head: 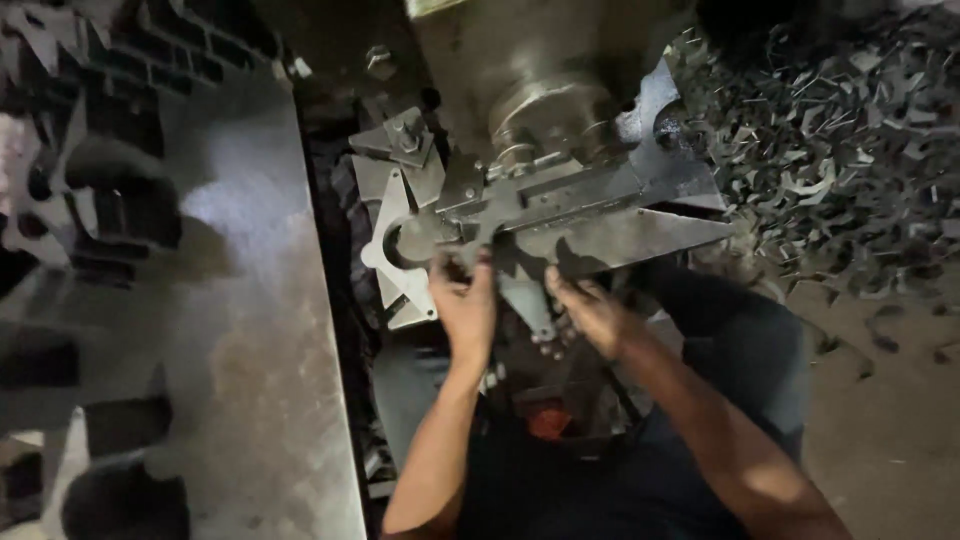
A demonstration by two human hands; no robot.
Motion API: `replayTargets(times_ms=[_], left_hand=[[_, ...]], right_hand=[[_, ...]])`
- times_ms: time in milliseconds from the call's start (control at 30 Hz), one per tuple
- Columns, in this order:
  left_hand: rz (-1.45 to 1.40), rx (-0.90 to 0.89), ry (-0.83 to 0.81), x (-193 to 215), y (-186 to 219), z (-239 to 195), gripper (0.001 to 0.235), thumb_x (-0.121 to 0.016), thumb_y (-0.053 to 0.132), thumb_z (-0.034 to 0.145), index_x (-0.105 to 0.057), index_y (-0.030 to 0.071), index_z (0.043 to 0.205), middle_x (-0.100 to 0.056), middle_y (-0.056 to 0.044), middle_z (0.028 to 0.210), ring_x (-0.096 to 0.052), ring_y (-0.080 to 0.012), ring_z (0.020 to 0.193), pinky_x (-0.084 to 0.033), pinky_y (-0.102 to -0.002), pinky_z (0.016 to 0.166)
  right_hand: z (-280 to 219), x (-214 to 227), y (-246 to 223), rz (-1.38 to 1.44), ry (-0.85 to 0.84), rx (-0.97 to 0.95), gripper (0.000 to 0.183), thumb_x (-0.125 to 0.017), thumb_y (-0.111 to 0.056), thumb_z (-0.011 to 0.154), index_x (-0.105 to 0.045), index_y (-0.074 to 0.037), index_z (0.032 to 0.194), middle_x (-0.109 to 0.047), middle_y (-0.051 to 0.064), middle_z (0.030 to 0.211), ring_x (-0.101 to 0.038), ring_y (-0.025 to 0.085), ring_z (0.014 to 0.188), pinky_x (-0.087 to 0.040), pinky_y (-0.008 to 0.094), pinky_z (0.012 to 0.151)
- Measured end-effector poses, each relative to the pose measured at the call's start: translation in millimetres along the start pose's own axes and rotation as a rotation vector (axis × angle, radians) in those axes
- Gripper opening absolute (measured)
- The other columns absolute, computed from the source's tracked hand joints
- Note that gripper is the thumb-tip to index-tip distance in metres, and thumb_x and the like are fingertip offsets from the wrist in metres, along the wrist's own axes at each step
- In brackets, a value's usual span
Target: Stamping and forming metal plates using an industrial press machine.
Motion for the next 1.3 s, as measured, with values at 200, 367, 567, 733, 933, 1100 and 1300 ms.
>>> replayTargets(times_ms=[200,367,567,733,933,1100,1300], left_hand=[[-0.515,0.323,-0.131,-42.2,16.5,-8.0,0.017,-0.07,0.012,0.098,-0.055,0.007,0.093,-0.054,0.004,0.072,-0.045,-0.0035,0.057,-0.035,-0.023,0.047],[-0.595,0.391,-0.124,-36.3,16.8,1.0,0.018,-0.066,0.016,0.102,-0.057,0.008,0.089,-0.055,0.003,0.069,-0.047,-0.0036,0.055,-0.035,-0.023,0.046],[-0.654,0.353,-0.05,-31.6,4.2,-1.1,0.017,-0.067,0.013,0.103,-0.056,0.007,0.091,-0.055,0.003,0.075,-0.046,-0.0037,0.059,-0.037,-0.023,0.051],[-0.509,0.14,0.027,-32.2,7.5,-4.0,0.011,-0.069,0.007,0.101,-0.058,0.005,0.101,-0.057,0.003,0.088,-0.05,-0.0045,0.078,-0.044,-0.021,0.069],[-0.475,0.12,0.0,-29.5,32.1,-10.2,0.014,-0.067,0.007,0.098,-0.056,0.005,0.106,-0.057,0.001,0.087,-0.054,-0.0072,0.074,-0.046,-0.023,0.066],[-0.129,-0.354,0.024,-11.7,66.3,-9.4,0.019,-0.067,0.005,0.097,-0.055,0.003,0.112,-0.057,-0.012,0.1,-0.057,-0.0235,0.089,-0.05,-0.034,0.08],[0.216,-0.77,-0.074,-21.4,122.1,-7.5,0.039,-0.071,0.003,0.088,-0.058,0.003,0.125,-0.057,-0.023,0.122,-0.062,-0.0418,0.109,-0.053,-0.046,0.092]], right_hand=[[0.9,-8.6,-22.9,0.035,0.119,0.046,0.05,-0.055,-0.052,0.1,-0.066,-0.003,0.104,-0.057,0.003,0.062,-0.05,0.012,0.045,-0.036,0.027,0.037],[19.3,-15.1,-53.0,-0.04,0.116,0.112,0.039,-0.055,-0.045,0.1,-0.066,-0.009,0.099,-0.052,0.0,0.059,-0.044,0.008,0.042,-0.031,0.025,0.034],[25.6,-14.7,-50.2,0.022,0.112,0.19,0.04,-0.056,-0.039,0.103,-0.062,-0.004,0.085,-0.051,0.001,0.056,-0.044,0.01,0.04,-0.029,0.026,0.033],[20.3,-19.8,-62.8,0.01,0.097,0.218,0.041,-0.057,-0.038,0.104,-0.062,-0.004,0.083,-0.052,0.003,0.056,-0.046,0.01,0.042,-0.03,0.026,0.034],[22.1,-16.9,-68.4,0.038,0.091,0.205,0.041,-0.055,-0.037,0.104,-0.065,-0.001,0.086,-0.056,0.004,0.059,-0.049,0.012,0.043,-0.032,0.028,0.035],[-3.0,-15.1,-80.9,0.215,-0.033,0.227,0.048,-0.043,-0.048,0.1,-0.069,-0.006,0.096,-0.066,0.006,0.065,-0.06,0.015,0.049,-0.043,0.028,0.04],[-9.8,23.5,-54.0,0.112,0.012,0.382,0.058,-0.046,-0.054,0.104,-0.07,-0.001,0.102,-0.07,0.01,0.071,-0.066,0.018,0.055,-0.049,0.029,0.044]])
Point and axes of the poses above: each hand's wrist, its own z-axis towards the middle knuckle, its own x-axis out of the back of the hand, y = z × x, the point moved 7 cm from there along z, towards the middle knuckle
